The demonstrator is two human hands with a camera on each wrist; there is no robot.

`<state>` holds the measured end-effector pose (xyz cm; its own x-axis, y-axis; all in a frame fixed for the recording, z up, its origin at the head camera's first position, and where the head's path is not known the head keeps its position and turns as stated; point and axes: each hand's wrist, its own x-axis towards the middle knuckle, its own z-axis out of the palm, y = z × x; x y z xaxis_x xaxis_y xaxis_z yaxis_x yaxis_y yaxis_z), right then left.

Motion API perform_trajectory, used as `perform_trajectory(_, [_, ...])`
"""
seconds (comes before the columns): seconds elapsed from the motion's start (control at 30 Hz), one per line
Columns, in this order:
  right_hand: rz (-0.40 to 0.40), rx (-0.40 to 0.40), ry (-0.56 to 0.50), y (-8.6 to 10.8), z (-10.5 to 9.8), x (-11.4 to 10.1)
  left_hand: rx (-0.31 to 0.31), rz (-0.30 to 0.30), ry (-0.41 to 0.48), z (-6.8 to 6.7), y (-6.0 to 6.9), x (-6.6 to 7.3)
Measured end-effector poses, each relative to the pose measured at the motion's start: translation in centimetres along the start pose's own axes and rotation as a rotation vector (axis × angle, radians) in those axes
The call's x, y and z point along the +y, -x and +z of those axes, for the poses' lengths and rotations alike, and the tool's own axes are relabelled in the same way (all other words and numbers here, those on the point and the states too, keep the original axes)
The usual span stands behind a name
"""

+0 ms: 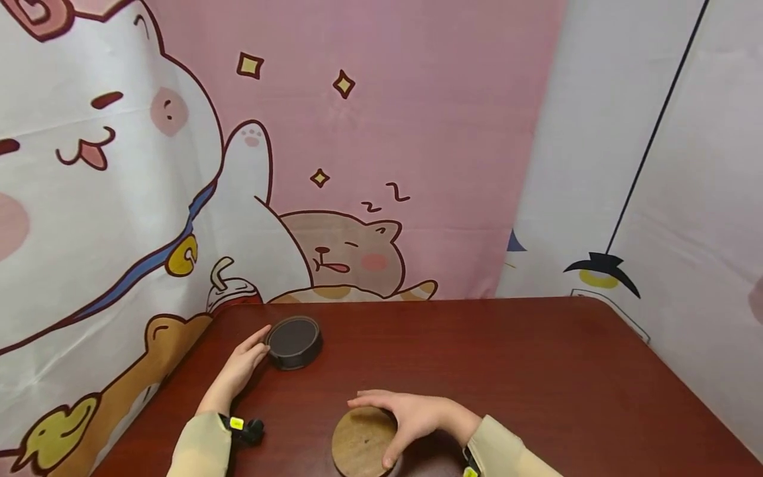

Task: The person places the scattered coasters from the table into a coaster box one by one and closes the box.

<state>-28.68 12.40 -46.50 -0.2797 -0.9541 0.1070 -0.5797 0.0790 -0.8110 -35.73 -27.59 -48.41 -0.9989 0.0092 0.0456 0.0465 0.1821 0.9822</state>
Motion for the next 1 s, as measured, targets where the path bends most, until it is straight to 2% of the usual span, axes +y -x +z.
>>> perform_trajectory(0.2, [0.05,-0.018,0.205,-0.1,0.6,-0.5,-0.007,0.001,-0.005,-0.1,0.1,-0.1])
perform_trajectory(0.3, [0.052,-0.026,0.271,0.0,0.9,-0.3,-0.008,0.003,-0.006,-0.1,0.2,0.0])
perform_trajectory(0.77, [0.025,0.033,0.379,0.3,1.7,0.4,-0.006,-0.003,-0.004,-0.1,0.1,0.1])
perform_trajectory(1.0, [0.038,0.06,0.424,0.2,1.9,0.3,-0.006,-0.008,-0.004,0.0,0.2,0.2])
